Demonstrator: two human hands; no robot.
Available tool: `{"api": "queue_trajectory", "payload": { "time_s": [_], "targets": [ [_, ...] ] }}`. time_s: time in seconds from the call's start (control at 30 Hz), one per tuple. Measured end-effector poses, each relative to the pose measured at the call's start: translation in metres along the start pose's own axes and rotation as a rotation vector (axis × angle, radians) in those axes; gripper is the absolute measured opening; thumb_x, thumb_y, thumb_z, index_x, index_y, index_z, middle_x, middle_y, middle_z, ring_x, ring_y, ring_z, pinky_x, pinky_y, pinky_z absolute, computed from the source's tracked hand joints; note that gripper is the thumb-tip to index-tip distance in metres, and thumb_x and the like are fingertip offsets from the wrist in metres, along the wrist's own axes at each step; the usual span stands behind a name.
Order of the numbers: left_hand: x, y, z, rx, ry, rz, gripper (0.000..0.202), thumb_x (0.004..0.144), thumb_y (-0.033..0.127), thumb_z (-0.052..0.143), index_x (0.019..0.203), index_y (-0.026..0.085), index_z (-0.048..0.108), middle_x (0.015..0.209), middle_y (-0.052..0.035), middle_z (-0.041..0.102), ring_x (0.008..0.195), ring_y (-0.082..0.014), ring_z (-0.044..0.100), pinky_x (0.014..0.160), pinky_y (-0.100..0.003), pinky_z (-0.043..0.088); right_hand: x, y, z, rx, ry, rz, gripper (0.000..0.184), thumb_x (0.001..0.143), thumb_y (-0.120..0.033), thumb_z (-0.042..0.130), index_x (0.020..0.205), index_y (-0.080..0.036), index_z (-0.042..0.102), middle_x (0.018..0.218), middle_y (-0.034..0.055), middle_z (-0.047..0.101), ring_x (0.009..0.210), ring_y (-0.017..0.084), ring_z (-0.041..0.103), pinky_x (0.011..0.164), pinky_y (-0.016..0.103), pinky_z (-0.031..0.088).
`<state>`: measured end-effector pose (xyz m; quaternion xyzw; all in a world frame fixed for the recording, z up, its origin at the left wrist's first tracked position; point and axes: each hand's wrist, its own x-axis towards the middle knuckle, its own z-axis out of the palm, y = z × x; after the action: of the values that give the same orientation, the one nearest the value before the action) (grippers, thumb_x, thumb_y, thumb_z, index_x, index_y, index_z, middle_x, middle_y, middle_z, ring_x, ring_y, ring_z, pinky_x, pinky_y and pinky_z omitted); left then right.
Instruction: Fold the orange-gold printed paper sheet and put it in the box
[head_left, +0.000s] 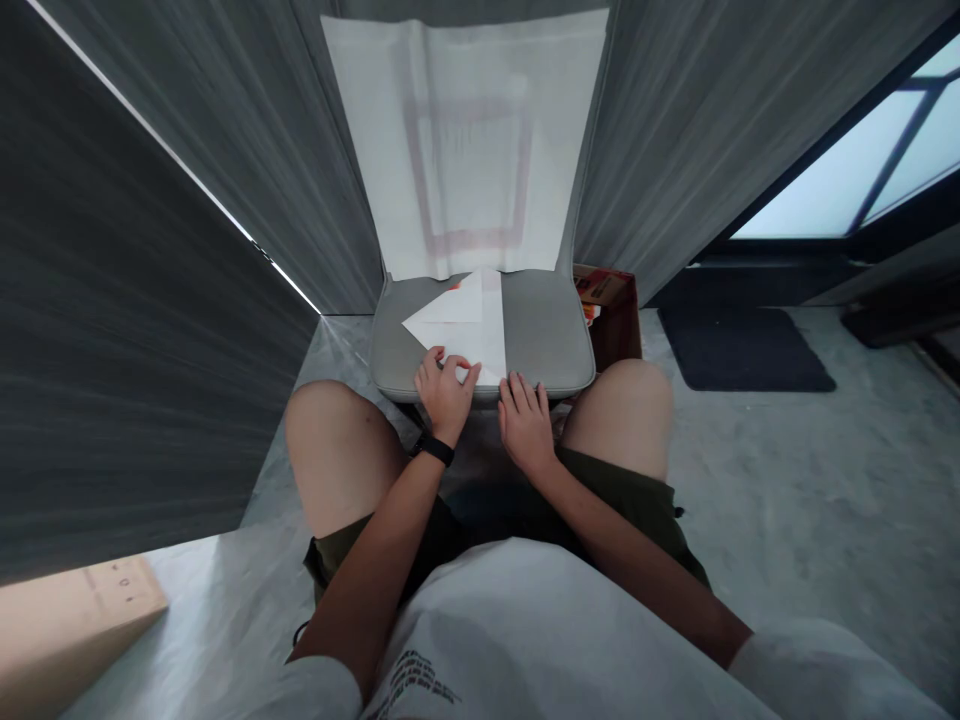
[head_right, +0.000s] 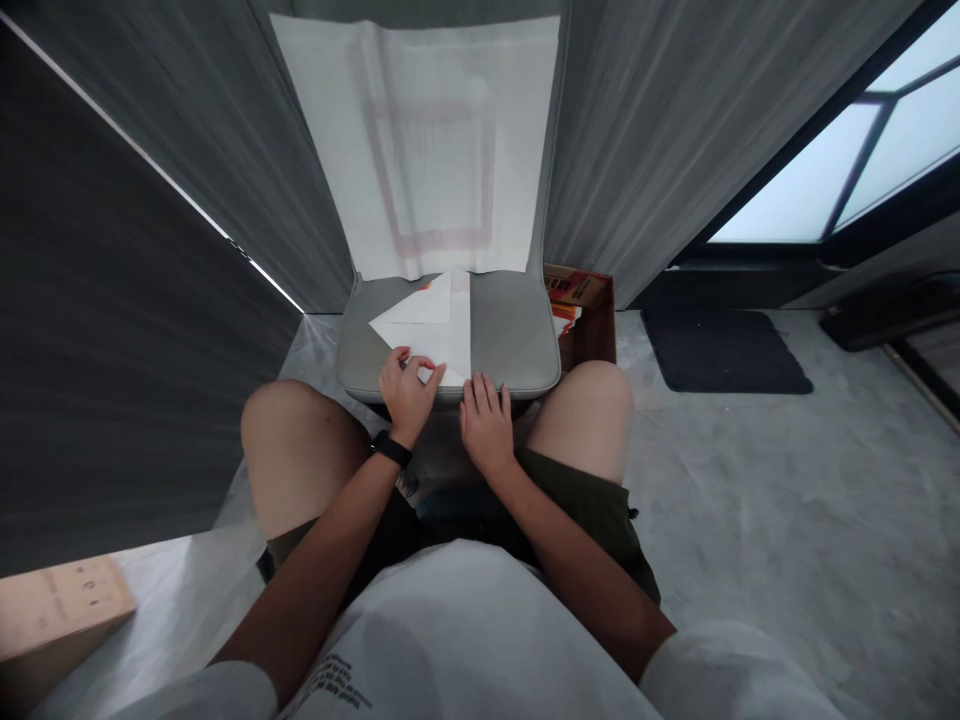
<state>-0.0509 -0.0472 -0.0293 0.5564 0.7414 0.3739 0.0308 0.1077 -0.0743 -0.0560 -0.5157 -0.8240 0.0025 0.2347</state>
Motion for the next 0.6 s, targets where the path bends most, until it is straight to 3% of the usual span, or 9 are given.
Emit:
{"api": "queue_trajectory", "payload": {
  "time_s": [0.23,0.33,0.43,0.5,0.6],
  "targets": [
    [0.0,-0.003,0.003,-0.088,0.075,0.021,0.021,0.094,0.041,0.074,0.089,0.02,0.072,0.129,-0.0158,0.064,0.122,-0.0322,0.06,0.108,-0.047,0.041,-0.001,0.004,0.004,0.12,0.071,0.037,0.046,0.108,-0.019,0.034,0.14,-0.006,0.064,0.149,0.0213,0.061,0.142,0.029,0.055,0.126,0.058,0.033],
    [-0.003,-0.003,-0.003,-0.291,0.182,-0.011,0.028,0.099,0.045,0.064,0.087,0.02,0.069,0.114,-0.0135,0.067,0.114,-0.0282,0.064,0.106,-0.045,0.045,-0.001,0.009,-0.001,0.23,0.152,0.07,0.046,0.109,-0.025,0.034,0.136,-0.009,0.067,0.14,0.0202,0.068,0.134,0.028,0.06,0.122,0.055,0.041],
    [-0.022,-0.004,-0.014,-0.533,0.26,-0.139,0.041,0.098,0.06,0.059,0.089,0.02,0.068,0.098,-0.009,0.066,0.097,-0.0235,0.064,0.091,-0.038,0.052,0.004,0.017,-0.011,0.37,0.233,0.144,0.044,0.109,-0.033,0.038,0.129,-0.013,0.072,0.127,0.0186,0.074,0.121,0.027,0.067,0.111,0.051,0.052],
    [-0.041,-0.006,-0.018,-0.686,0.2,-0.302,0.049,0.093,0.069,0.061,0.093,0.02,0.068,0.087,-0.0049,0.065,0.082,-0.02,0.063,0.079,-0.033,0.053,0.009,0.025,-0.016,0.443,0.287,0.231,0.043,0.108,-0.036,0.039,0.118,-0.016,0.076,0.114,0.0161,0.077,0.109,0.026,0.071,0.102,0.045,0.057],
    [-0.064,-0.005,-0.019,-0.865,-0.079,-0.54,0.068,0.076,0.084,0.067,0.087,0.018,0.072,0.069,-0.0002,0.059,0.062,-0.0153,0.054,0.057,-0.027,0.044,0.017,0.033,-0.018,0.534,0.312,0.357,0.041,0.105,-0.041,0.045,0.107,-0.017,0.078,0.104,0.014,0.079,0.097,0.025,0.074,0.091,0.04,0.059]
  ]
}}
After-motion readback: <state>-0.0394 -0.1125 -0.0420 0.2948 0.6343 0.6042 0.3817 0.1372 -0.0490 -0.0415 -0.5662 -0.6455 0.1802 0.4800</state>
